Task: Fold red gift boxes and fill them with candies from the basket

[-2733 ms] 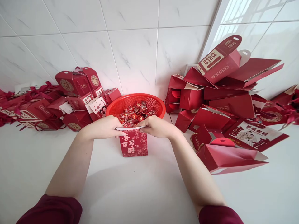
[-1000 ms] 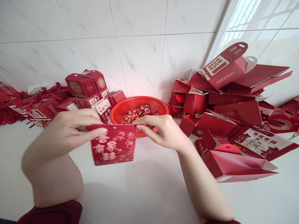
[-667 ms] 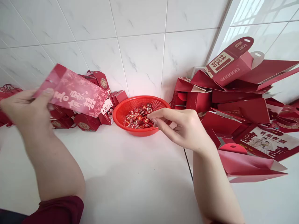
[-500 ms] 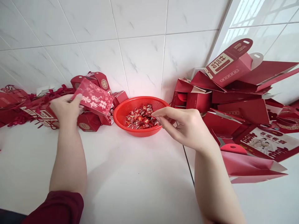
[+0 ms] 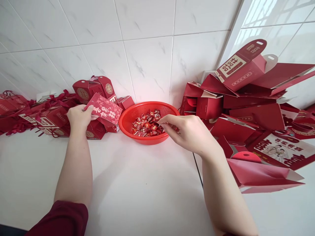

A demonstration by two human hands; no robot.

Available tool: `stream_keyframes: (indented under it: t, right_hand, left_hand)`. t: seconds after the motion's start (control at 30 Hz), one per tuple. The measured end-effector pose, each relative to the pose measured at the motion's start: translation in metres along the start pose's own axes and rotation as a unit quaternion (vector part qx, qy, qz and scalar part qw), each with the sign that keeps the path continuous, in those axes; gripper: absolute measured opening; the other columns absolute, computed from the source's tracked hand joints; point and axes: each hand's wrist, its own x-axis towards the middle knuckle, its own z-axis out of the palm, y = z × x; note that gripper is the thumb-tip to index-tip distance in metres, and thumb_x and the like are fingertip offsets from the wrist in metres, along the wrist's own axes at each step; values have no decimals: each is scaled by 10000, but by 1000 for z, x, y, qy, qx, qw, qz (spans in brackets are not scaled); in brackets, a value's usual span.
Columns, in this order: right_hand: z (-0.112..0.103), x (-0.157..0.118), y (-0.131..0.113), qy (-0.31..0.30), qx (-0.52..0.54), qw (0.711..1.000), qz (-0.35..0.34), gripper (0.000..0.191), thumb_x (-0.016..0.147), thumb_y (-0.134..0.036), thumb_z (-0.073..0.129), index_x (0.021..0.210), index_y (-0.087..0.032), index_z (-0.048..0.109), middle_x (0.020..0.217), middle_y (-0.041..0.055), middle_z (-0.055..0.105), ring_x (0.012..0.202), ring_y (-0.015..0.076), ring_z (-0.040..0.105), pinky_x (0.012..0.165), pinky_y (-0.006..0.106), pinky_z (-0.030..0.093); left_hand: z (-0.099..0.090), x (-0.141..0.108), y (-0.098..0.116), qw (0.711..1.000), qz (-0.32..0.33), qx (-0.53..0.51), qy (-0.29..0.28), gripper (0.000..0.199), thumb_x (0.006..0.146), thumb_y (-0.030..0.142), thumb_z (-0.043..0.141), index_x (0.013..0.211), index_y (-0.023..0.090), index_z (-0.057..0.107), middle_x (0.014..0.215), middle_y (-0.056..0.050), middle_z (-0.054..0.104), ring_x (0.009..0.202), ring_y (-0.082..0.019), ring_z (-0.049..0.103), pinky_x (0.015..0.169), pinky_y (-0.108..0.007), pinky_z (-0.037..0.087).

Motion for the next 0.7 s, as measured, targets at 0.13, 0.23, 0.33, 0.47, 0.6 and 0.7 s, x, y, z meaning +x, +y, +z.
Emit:
stream_keyframes:
  t: [0.13, 0.23, 0.33, 0.47, 0.6, 0.7]
  right_hand:
    - [14, 5, 1, -120, -86, 987, 69, 209, 963, -335, 500, 1020, -274, 692, 780, -8, 734, 666, 180, 667, 586, 266, 433]
    - [39, 12, 5, -220, -147, 959, 98, 200, 938, -339, 509, 1000, -257, 680, 771, 17, 724, 674, 209, 662, 554, 271, 375]
    - [65, 18, 9, -265, -202, 936, 114, 180, 913, -293, 519, 959, -208, 670, 843, 73, 727, 743, 249, 679, 550, 286, 342]
    - [79, 22, 13, -262, -220, 931, 125, 184, 905, -275, 509, 859, -185, 662, 837, 102, 714, 759, 258, 680, 560, 294, 337]
    - [78, 21, 14, -262, -221, 931, 126, 177, 894, -278, 514, 815, -187, 643, 829, 94, 708, 746, 248, 673, 546, 288, 323]
    - [78, 20, 14, -265, -220, 930, 126, 179, 899, -278, 506, 813, -188, 634, 824, 93, 703, 729, 238, 668, 543, 281, 320]
  left_hand:
    - [-4, 3, -5, 996, -30, -71, -46, 278, 918, 236, 490, 1046, 44, 645, 808, -80, 711, 659, -149, 714, 631, -245, 590]
    - [-12, 2, -5, 990, -55, -101, -78, 215, 892, 148, 477, 971, 29, 637, 695, -38, 648, 678, -139, 719, 674, -237, 607]
    - [-19, 0, -4, 987, -73, -103, -97, 136, 844, 113, 499, 849, 61, 625, 514, 27, 503, 679, -160, 726, 700, -243, 616]
    - [-19, -6, 0, 988, -60, -83, -118, 121, 809, 143, 517, 806, 121, 636, 495, 17, 535, 672, -196, 739, 672, -260, 616]
    - [-8, -15, 11, 984, -17, -40, -171, 99, 751, 161, 581, 668, 160, 636, 543, -13, 646, 648, -232, 740, 646, -275, 592]
    - [9, -21, 17, 980, 12, -18, -196, 175, 746, 167, 612, 571, 178, 613, 549, -9, 664, 654, -237, 738, 705, -281, 576]
